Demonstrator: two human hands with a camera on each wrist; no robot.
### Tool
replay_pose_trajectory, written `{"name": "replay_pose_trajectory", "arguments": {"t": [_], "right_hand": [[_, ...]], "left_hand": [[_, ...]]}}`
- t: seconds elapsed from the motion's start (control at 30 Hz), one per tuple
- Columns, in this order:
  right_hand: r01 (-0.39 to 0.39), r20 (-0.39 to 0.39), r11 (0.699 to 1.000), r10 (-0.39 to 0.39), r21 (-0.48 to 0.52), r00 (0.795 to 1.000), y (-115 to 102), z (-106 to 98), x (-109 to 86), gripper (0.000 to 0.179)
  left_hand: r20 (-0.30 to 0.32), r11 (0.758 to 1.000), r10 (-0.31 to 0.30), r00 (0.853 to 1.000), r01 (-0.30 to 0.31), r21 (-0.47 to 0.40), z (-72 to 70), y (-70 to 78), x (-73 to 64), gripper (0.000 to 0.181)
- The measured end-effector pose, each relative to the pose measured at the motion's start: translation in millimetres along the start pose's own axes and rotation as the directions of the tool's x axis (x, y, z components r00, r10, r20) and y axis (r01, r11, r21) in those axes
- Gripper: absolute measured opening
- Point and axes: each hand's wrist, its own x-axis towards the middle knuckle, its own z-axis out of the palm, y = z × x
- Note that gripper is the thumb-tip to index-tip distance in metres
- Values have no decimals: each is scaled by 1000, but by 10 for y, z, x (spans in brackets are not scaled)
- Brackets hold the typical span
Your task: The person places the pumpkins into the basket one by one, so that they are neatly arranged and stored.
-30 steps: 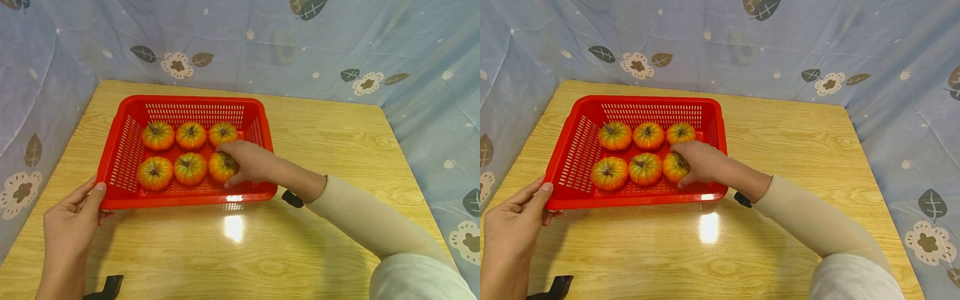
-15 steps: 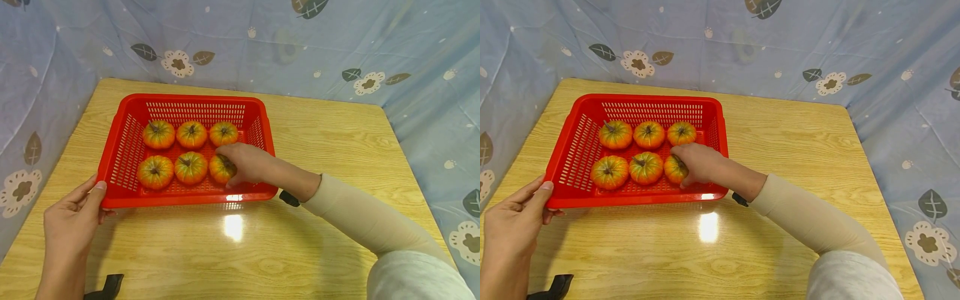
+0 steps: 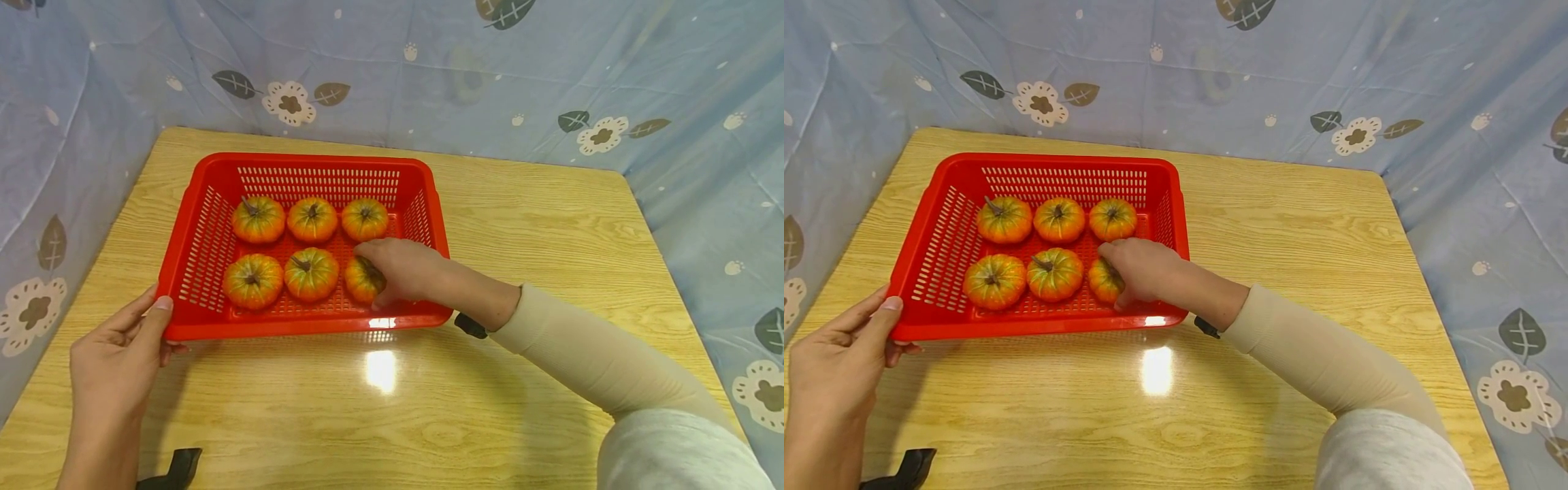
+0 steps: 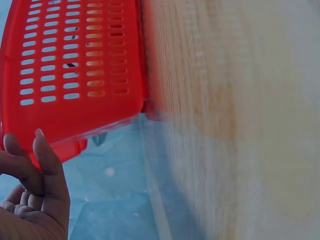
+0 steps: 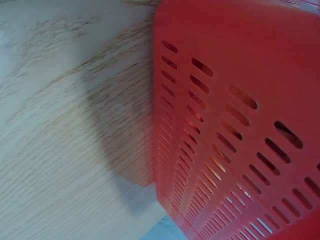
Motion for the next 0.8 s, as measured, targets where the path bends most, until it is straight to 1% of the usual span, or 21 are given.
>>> {"name": "replay_pose_trajectory", "arguments": {"t": [0.33,0.47,0.57,0.63,0.67,0.7,0.73,0.77,0.8], "right_hand": [[-28,11,998,29,-48,1000,-7,51,33,86],[-28,8,998,28,-63,1000,-3,72,63,88],[-32,9,996,33,-88,999,-10,99,78,88],[-37,12,994,38,-104,999,-16,115,82,88],[-39,14,993,41,-112,999,-18,120,81,89],[-42,15,993,44,-113,999,-20,119,73,91],[-45,14,993,47,-109,999,-21,112,63,93],[-47,11,994,48,-97,999,-21,91,46,95],[-51,2,995,51,-81,999,-16,56,24,95]], "left_hand": [[10,1000,2,1000,-3,12,11,-13,21,45],[23,1000,-1,1000,1,-11,8,-32,52,44],[35,1000,-1,999,2,-12,-9,-67,57,42],[45,1000,-8,999,7,19,-31,-90,64,44],[53,998,-11,999,7,68,-48,-96,69,46],[73,987,-21,997,9,158,-78,-94,68,50],[86,966,-29,996,6,259,-117,-87,67,54],[100,932,-25,995,-13,363,-161,-74,65,58],[106,875,-12,994,-41,483,-210,-43,64,63]]}}
